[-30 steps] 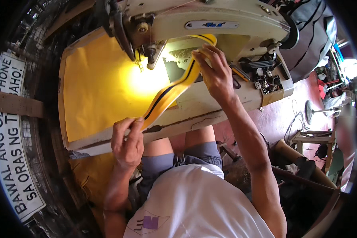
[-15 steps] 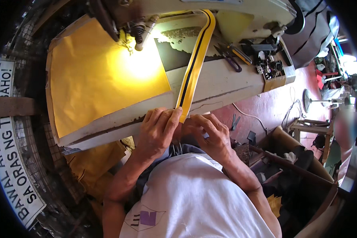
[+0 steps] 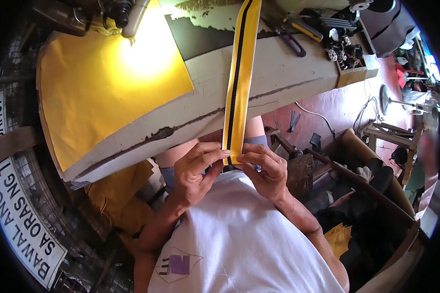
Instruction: Sewing components of a yellow fabric bag together using an industrial sewing machine.
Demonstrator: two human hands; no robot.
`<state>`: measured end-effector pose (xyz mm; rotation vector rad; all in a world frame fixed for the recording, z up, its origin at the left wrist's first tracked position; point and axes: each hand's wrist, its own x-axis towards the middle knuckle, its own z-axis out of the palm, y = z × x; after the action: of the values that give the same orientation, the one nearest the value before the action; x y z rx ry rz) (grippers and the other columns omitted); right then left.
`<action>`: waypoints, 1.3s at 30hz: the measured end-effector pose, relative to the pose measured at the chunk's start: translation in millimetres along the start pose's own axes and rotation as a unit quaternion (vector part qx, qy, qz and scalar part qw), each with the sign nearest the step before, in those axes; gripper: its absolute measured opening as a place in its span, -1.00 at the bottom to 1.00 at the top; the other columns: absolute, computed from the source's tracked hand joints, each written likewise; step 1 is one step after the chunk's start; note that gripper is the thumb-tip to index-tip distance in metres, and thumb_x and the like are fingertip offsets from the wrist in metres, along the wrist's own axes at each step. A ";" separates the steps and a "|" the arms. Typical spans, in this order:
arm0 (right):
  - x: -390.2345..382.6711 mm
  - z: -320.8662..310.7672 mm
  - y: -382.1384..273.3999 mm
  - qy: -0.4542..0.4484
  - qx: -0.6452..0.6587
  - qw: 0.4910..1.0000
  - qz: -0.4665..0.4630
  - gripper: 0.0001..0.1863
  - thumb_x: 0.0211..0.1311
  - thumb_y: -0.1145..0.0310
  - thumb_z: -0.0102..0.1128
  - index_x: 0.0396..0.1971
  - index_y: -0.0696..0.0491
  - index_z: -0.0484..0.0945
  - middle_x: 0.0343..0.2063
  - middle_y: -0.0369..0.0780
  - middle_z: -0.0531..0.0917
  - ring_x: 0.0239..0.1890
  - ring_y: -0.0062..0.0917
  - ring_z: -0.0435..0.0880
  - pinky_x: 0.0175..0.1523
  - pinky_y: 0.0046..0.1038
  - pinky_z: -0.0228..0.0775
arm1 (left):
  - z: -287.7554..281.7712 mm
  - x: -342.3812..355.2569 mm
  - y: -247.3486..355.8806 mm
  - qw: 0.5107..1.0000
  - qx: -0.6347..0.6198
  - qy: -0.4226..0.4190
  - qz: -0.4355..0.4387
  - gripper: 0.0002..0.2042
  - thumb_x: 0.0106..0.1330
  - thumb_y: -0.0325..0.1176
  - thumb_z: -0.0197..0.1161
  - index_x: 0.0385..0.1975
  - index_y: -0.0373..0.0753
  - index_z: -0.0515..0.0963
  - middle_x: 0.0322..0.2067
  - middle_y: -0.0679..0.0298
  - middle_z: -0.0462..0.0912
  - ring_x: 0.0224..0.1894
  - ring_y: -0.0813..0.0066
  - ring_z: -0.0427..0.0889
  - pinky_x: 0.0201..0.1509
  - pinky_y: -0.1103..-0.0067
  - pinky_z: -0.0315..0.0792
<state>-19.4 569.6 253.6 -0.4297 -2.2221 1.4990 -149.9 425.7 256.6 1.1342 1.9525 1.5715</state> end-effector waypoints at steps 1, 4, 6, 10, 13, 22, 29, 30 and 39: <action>-3.4 0.5 1.3 -0.016 0.009 1.000 0.003 -0.72 0.02 0.63 0.38 -0.23 0.08 0.62 -0.21 -0.16 0.68 -0.26 -0.37 0.73 -0.25 -0.46 0.60 | -0.1 -2.8 -1.9 0.999 -0.039 -0.011 -0.013 -0.61 0.04 -0.74 0.33 -0.12 -0.25 0.60 -0.24 0.19 0.63 -0.25 0.36 0.67 -0.20 0.56 0.59; -10.2 2.6 5.4 -0.008 0.015 1.000 0.006 -0.70 -0.03 0.67 0.37 -0.24 0.12 0.61 -0.22 -0.13 0.68 -0.24 -0.34 0.73 -0.19 -0.45 0.59 | 1.5 -9.2 -4.3 0.999 -0.036 -0.018 -0.022 -0.65 0.02 -0.76 0.33 -0.17 -0.27 0.61 -0.25 0.19 0.63 -0.23 0.37 0.67 -0.20 0.56 0.60; -12.4 3.4 7.9 -0.003 0.015 1.000 0.011 -0.69 -0.05 0.69 0.36 -0.25 0.14 0.61 -0.23 -0.12 0.68 -0.24 -0.34 0.73 -0.17 -0.45 0.58 | 2.2 -11.3 -4.3 0.999 -0.040 -0.018 -0.022 -0.65 0.01 -0.76 0.34 -0.19 -0.27 0.61 -0.26 0.19 0.63 -0.23 0.36 0.67 -0.20 0.56 0.60; -14.3 3.1 11.2 -0.013 0.016 1.000 -0.004 -0.70 -0.09 0.70 0.36 -0.28 0.14 0.63 -0.24 -0.12 0.68 -0.26 -0.35 0.72 -0.18 -0.45 0.58 | 3.5 -13.0 -4.0 0.999 -0.026 -0.016 0.013 -0.63 -0.04 -0.79 0.33 -0.20 -0.29 0.60 -0.28 0.16 0.64 -0.23 0.32 0.67 -0.23 0.53 0.59; -15.6 2.1 10.1 -0.019 0.006 1.000 -0.022 -0.71 -0.11 0.67 0.38 -0.30 0.14 0.64 -0.26 -0.13 0.67 -0.27 -0.37 0.72 -0.21 -0.45 0.58 | 2.5 -16.0 -4.2 0.999 -0.033 -0.009 0.018 -0.61 -0.09 -0.82 0.31 -0.23 -0.30 0.60 -0.31 0.14 0.64 -0.26 0.27 0.67 -0.25 0.51 0.58; -18.6 -1.0 -0.3 -0.038 0.024 0.997 -0.055 -0.66 -0.15 0.68 0.37 -0.27 0.16 0.61 -0.29 -0.12 0.66 -0.33 -0.38 0.70 -0.29 -0.47 0.56 | 3.8 -27.8 -4.1 0.995 -0.084 -0.005 0.057 -0.57 -0.06 -0.76 0.39 -0.16 -0.32 0.47 -0.28 0.04 0.64 -0.23 0.12 0.67 -0.13 0.37 0.59; -16.2 0.0 0.2 -0.039 0.070 0.994 -0.075 -0.65 -0.16 0.71 0.36 -0.27 0.19 0.58 -0.31 -0.07 0.65 -0.38 -0.34 0.69 -0.34 -0.46 0.52 | 5.0 -24.0 3.2 0.992 -0.098 0.009 0.078 -0.53 -0.05 -0.73 0.39 -0.10 -0.30 0.42 -0.28 0.04 0.64 -0.25 0.09 0.66 -0.17 0.32 0.59; -15.4 0.5 -0.3 -0.032 0.070 0.994 -0.083 -0.65 -0.16 0.71 0.36 -0.27 0.19 0.58 -0.31 -0.07 0.65 -0.38 -0.34 0.69 -0.34 -0.46 0.52 | 3.5 -23.3 4.3 0.992 -0.099 0.006 0.082 -0.53 -0.05 -0.73 0.39 -0.10 -0.30 0.42 -0.28 0.04 0.64 -0.25 0.09 0.66 -0.17 0.32 0.59; -13.9 -1.4 -9.2 -0.049 -0.008 0.998 -0.033 -0.74 -0.16 0.71 0.35 -0.38 0.17 0.61 -0.37 -0.10 0.67 -0.37 -0.39 0.72 -0.32 -0.51 0.54 | -5.0 -24.9 3.7 0.996 -0.026 -0.036 0.075 -0.57 -0.17 -0.72 0.43 -0.20 -0.33 0.58 -0.28 0.12 0.61 -0.23 0.13 0.66 -0.20 0.41 0.59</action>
<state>-6.9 560.7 260.3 -0.2919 -2.3010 1.4982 -137.3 403.4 257.0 1.3233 1.8072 1.6230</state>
